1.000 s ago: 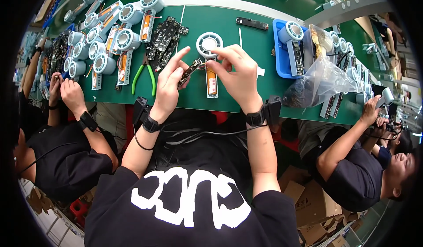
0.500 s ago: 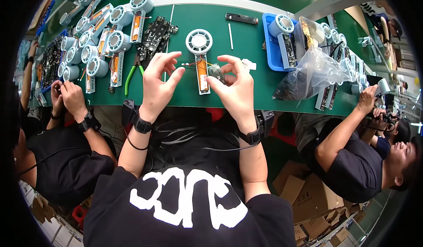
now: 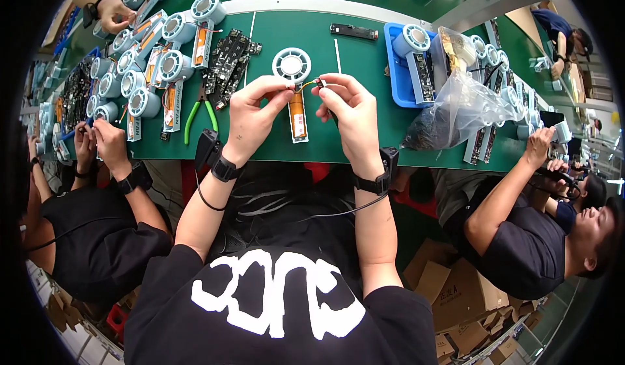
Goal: The person connects wires from a battery and motor to a circuit board before pressing the board into a handheld fan housing. They then set the unit aside and repeat the assembly process with another fan.
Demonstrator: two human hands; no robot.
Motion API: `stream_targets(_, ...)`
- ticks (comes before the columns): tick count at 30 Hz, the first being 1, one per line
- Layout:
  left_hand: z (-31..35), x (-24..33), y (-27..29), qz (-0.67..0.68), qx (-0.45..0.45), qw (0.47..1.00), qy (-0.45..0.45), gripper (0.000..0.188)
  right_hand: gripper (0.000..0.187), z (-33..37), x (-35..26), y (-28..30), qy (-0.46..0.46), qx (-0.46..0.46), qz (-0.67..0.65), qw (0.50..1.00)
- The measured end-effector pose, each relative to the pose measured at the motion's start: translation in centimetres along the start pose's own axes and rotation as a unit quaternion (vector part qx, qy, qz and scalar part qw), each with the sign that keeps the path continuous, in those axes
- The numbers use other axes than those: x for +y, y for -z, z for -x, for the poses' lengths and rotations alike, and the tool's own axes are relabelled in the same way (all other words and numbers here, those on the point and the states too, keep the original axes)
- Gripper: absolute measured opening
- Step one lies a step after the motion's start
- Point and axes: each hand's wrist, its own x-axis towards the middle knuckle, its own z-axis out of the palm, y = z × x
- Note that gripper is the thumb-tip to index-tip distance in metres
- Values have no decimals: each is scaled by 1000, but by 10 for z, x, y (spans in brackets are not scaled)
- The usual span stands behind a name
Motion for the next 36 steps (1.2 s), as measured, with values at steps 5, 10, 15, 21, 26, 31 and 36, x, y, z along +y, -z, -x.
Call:
stream_targets(5,-3,3,-10,-30,4,998,47,13,26,2,8,-1,9,-1,-41,999)
stream_targets(10,-6,-2,-17,-70,16,996,-54,15,24,2,14,2,10,-3,-69,998)
stream_targets(15,-5,-3,-25,-102,28,990,-91,16,24,7,23,3,12,-5,-91,996)
stream_targets(21,-7,-10,-23,-158,30,972,-169,19,24,8,29,3,14,3,-93,996)
stream_targets(26,-7,-17,-16,-220,27,946,-235,23,23,10,35,0,16,-2,-93,996)
stream_targets(31,-5,-19,-15,-248,11,937,-247,25,25,11,41,-1,24,3,-91,996)
stream_targets(36,-4,-16,-16,-273,5,926,-259,25,27,14,47,-7,53,18,-70,996)
